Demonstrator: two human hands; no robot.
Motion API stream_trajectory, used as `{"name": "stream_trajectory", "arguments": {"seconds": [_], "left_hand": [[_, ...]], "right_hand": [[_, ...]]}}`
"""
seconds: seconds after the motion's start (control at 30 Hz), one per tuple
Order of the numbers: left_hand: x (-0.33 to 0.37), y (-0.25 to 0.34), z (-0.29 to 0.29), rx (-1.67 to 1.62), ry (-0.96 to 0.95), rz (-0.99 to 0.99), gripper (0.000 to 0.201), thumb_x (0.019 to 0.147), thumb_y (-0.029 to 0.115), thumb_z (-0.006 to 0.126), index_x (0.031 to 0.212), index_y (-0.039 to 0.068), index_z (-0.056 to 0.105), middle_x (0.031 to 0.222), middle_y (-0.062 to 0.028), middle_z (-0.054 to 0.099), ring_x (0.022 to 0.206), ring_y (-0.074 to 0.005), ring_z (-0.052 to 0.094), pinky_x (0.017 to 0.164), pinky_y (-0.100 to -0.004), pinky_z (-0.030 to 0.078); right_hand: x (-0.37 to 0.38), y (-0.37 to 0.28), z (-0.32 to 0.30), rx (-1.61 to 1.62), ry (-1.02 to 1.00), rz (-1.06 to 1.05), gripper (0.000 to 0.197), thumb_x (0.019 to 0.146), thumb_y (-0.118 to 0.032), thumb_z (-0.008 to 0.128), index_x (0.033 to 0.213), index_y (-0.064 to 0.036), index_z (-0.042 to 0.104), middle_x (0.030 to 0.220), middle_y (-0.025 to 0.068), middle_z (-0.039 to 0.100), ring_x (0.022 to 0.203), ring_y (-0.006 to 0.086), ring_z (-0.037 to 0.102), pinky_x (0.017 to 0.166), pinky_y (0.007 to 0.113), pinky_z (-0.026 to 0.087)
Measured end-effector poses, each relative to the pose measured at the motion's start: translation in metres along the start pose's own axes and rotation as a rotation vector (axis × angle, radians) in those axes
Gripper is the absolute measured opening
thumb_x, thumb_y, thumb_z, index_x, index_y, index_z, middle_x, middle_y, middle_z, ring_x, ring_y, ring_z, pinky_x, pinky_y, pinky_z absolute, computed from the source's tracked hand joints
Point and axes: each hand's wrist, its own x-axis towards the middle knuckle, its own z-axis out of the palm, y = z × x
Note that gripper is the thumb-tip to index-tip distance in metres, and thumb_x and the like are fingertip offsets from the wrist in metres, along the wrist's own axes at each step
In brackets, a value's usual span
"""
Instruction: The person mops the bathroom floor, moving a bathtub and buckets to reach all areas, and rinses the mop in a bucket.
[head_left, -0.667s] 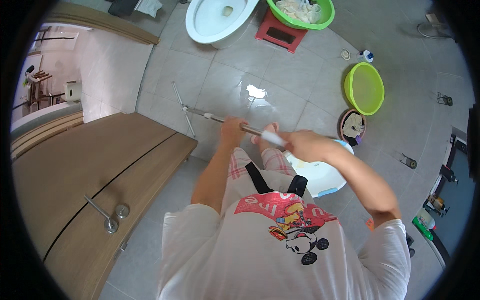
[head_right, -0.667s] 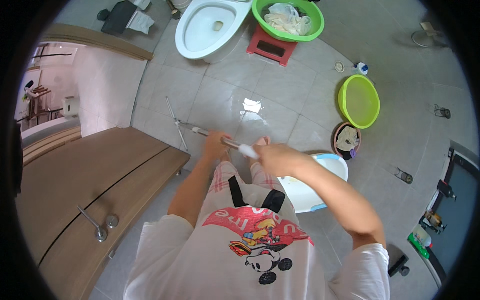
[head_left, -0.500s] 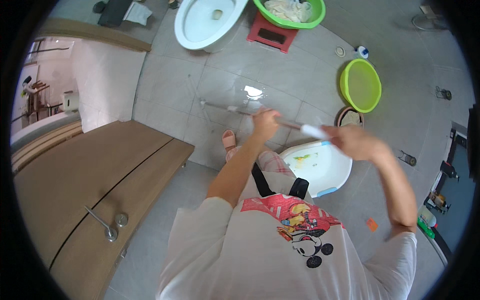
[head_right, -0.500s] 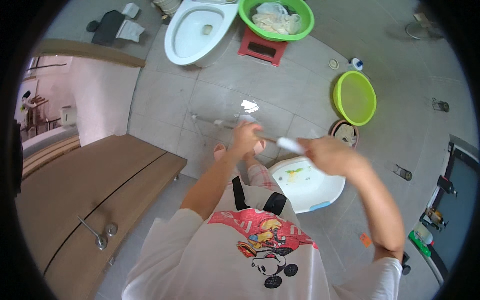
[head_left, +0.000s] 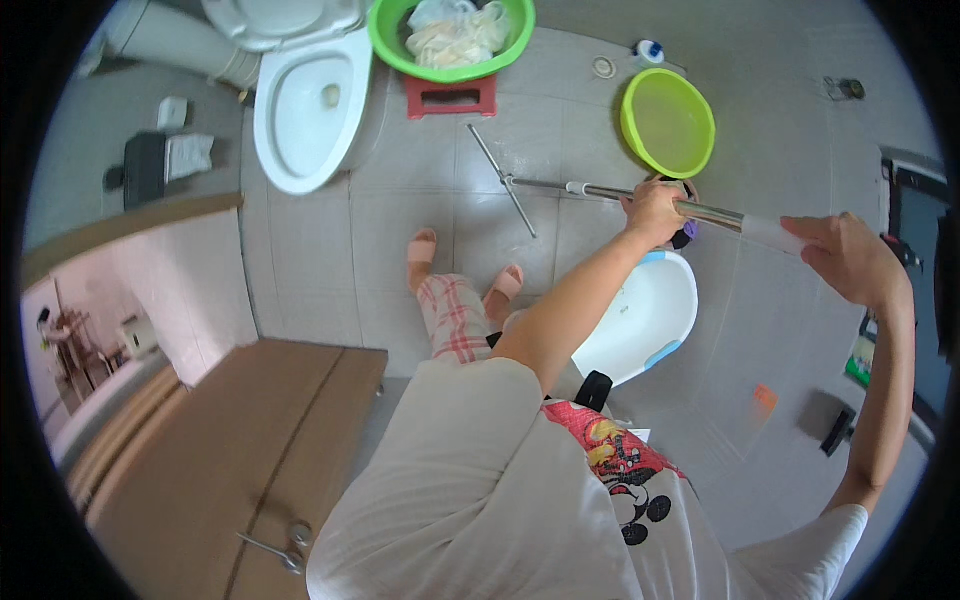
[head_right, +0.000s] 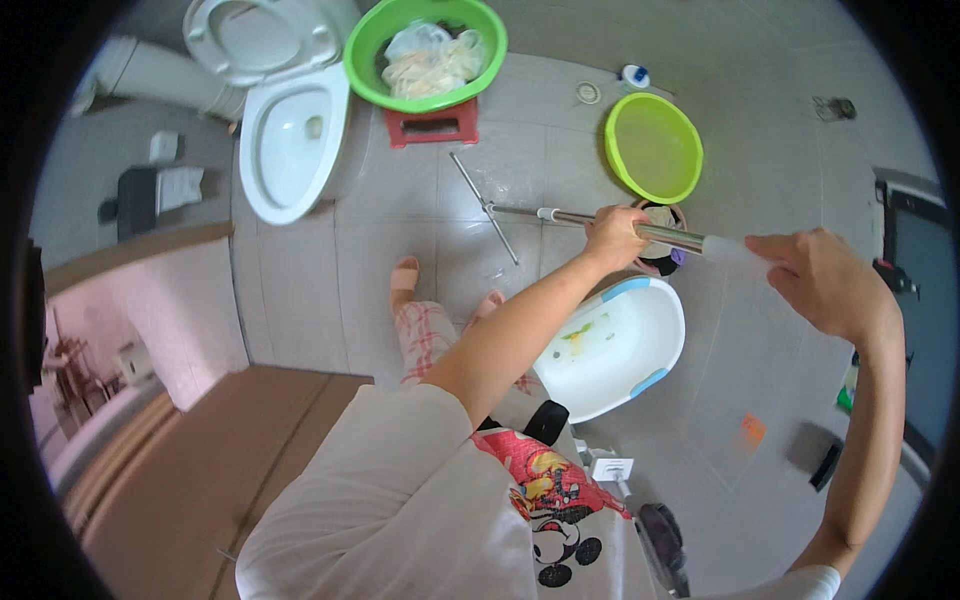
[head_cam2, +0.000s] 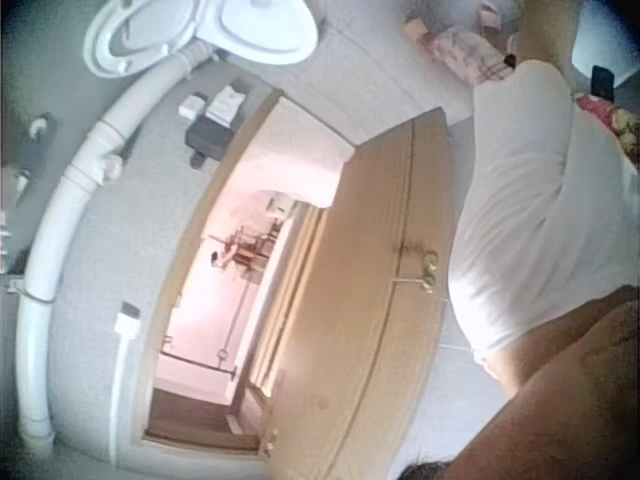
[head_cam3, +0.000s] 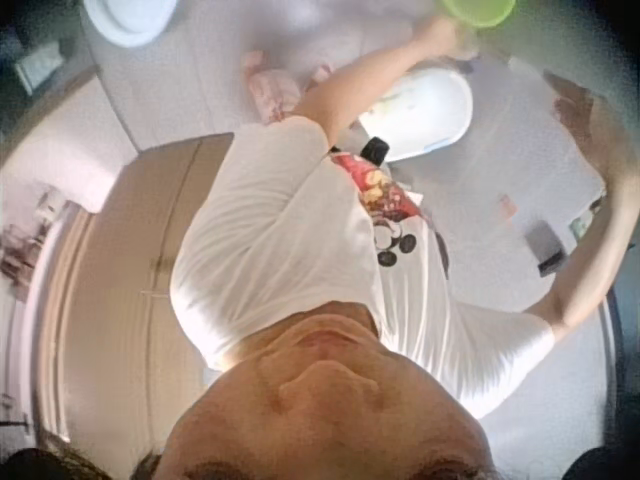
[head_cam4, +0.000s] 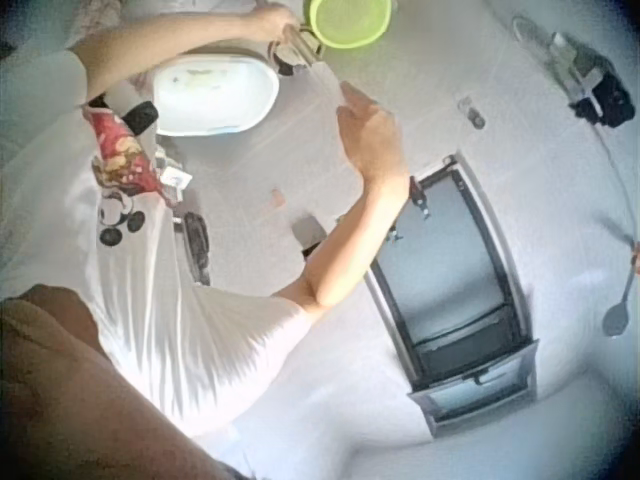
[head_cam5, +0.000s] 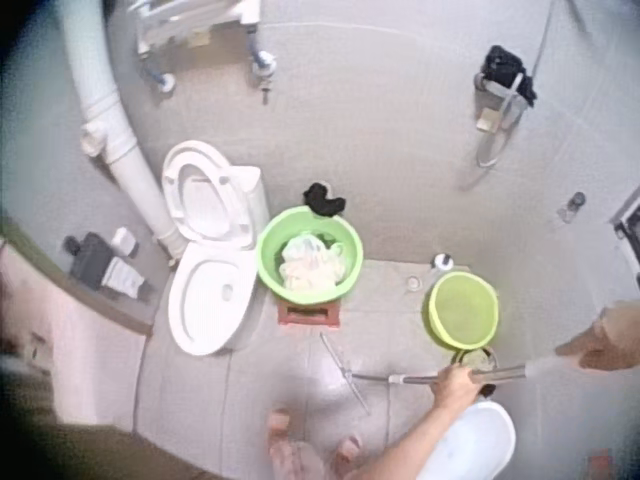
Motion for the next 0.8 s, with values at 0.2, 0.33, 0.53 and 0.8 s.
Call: {"name": "stream_trajectory", "arguments": {"seconds": [0.2,0.33,0.53,0.8], "left_hand": [[0.025,0.013,-0.048,0.228,-0.296,0.09,0.039,0.063,0.044,0.067,0.08,0.009,0.065,0.079,-0.0117,0.063,0.083,-0.0286,0.059,0.087,-0.0572,0.03],[0.051,0.036,-0.115,0.044,-0.253,0.291,0.029,0.073,0.03,0.062,0.08,0.002,0.06,0.075,-0.0151,0.061,0.067,-0.0304,0.059,0.057,-0.0329,0.044],[0.076,0.074,-0.174,-0.299,-0.036,0.209,0.027,0.079,0.026,0.062,0.065,0.004,0.053,0.063,0.0003,0.049,0.055,-0.0091,0.046,0.046,-0.0248,0.035],[-0.069,0.077,-0.201,-0.368,-0.792,0.219,0.029,0.084,0.025,0.052,0.063,0.008,0.039,0.058,0.0006,0.034,0.055,-0.0107,0.037,0.066,-0.026,0.038]], "right_hand": [[-0.004,-0.026,-0.037,0.135,0.394,0.041,0.033,0.076,-0.003,0.053,0.109,-0.0033,0.056,0.09,0.0177,0.06,0.081,0.0258,0.059,0.07,0.032,0.047],[0.0,-0.038,0.007,0.556,1.682,-0.198,0.028,0.081,-0.008,0.052,0.108,-0.0019,0.054,0.094,0.0113,0.058,0.086,0.0179,0.057,0.079,0.027,0.043],[0.1,-0.18,0.168,2.272,0.775,0.433,0.018,0.086,-0.012,0.045,0.098,-0.0048,0.056,0.078,0.004,0.06,0.069,0.0111,0.055,0.06,0.025,0.046],[0.152,-0.288,0.208,3.773,0.496,0.459,0.032,0.083,-0.022,0.051,0.104,0.0019,0.046,0.092,0.017,0.055,0.081,0.0224,0.056,0.069,0.035,0.048]]}}
